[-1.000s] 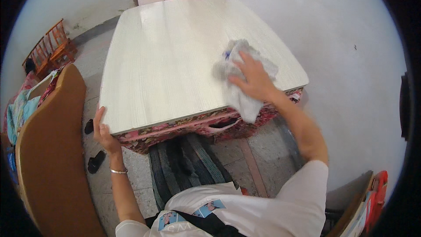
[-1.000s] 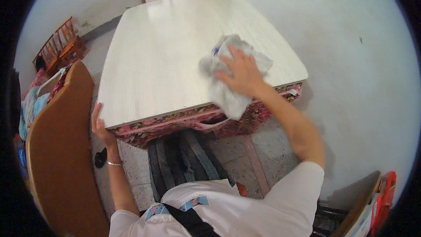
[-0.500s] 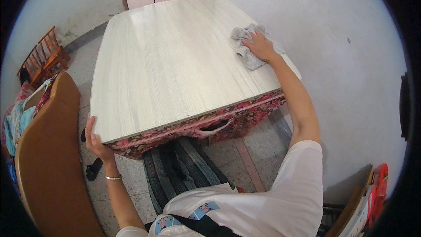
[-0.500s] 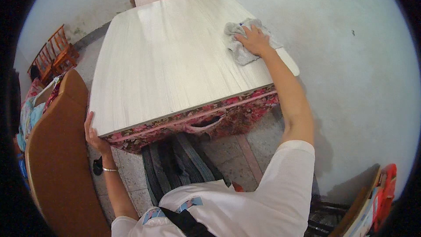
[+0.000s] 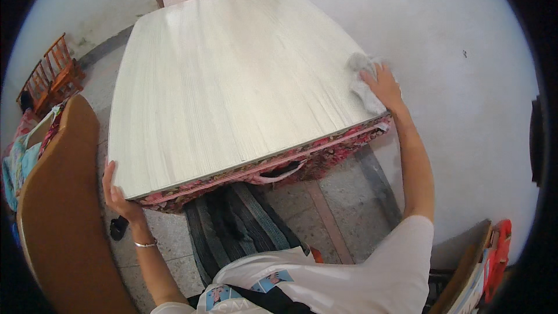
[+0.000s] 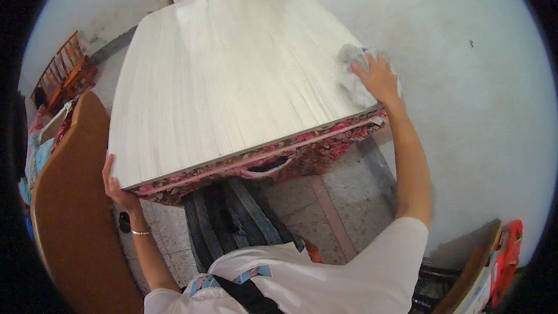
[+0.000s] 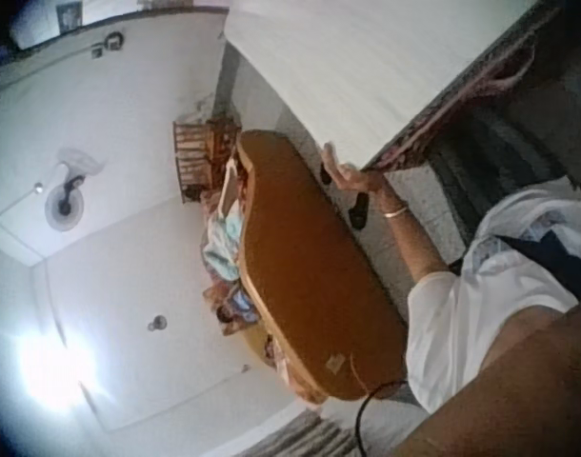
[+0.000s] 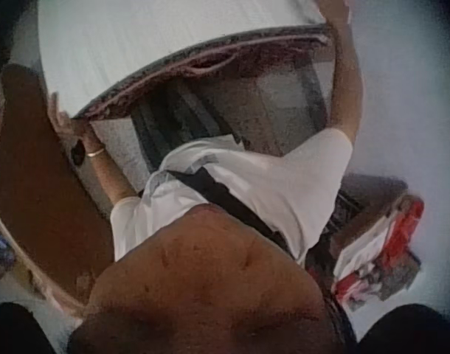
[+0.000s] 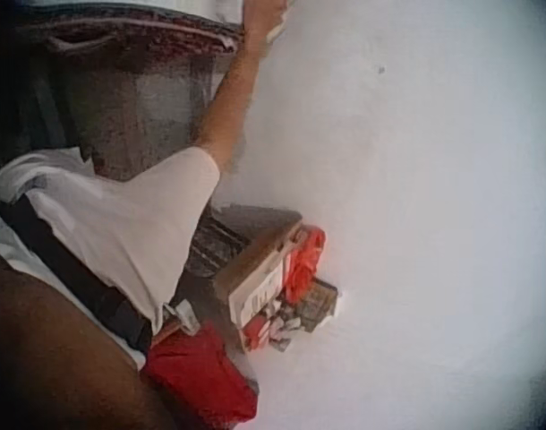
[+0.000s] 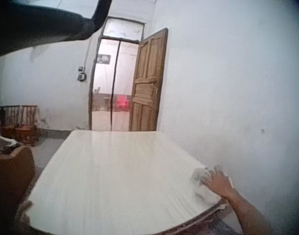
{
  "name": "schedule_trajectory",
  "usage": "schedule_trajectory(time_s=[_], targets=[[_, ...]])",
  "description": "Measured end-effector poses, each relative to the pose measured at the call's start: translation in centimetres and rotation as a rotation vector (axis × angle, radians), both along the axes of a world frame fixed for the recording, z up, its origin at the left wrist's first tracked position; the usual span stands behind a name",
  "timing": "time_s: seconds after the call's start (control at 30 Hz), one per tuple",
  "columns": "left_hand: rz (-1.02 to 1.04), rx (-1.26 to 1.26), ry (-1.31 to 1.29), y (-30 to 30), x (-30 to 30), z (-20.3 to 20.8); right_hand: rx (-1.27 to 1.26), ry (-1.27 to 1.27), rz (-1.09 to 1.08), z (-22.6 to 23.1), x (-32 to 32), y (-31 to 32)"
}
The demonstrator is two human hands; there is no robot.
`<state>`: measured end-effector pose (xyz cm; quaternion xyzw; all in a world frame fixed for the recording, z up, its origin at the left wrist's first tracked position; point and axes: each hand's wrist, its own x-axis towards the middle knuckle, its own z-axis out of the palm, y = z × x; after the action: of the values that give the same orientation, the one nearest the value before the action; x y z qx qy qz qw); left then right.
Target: The person wipes the surface of a white table using a patterned cloth. They move a chair aside, then repeatedly wipe the table top in circular and linear motions, covering the entire surface.
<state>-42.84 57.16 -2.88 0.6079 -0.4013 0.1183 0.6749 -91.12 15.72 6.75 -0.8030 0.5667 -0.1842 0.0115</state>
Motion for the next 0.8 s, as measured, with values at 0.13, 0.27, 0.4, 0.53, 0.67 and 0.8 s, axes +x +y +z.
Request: schedule_trajectory(time_s=[0.13, 0.27, 0.4, 0.53, 0.67, 0.8], targets=[[-0.042, -0.066, 0.030, -1.0, -0.5, 0.2, 0.011, -0.047, 0.000, -1.5, 1.0, -9.0], [0.012, 0.008, -0.053, -0.3, 0.1, 0.1, -0.022, 0.125, 0.103, -1.0, 8.0, -5.6], [-0.008, -0.004, -0.052, 0.0, 0.1, 0.1, -0.051, 0.091, 0.498, -0.9, 11.6, 5.9], [-0.032, -0.020, -0.032, 0.3, 0.0, 0.8, 0.028, -0.024, 0.786, 1.5, 9.1, 13.3], [-0.055, -0.042, -0.009, -1.1, -0.5, 0.5, -0.037, -0.099, 0.676, -0.1, 6.8, 9.3], [-0.095, -0.035, 0.002, -1.1, -0.5, 0.6, -0.257, 0.028, 0.626, -0.5, 13.5, 10.3]])
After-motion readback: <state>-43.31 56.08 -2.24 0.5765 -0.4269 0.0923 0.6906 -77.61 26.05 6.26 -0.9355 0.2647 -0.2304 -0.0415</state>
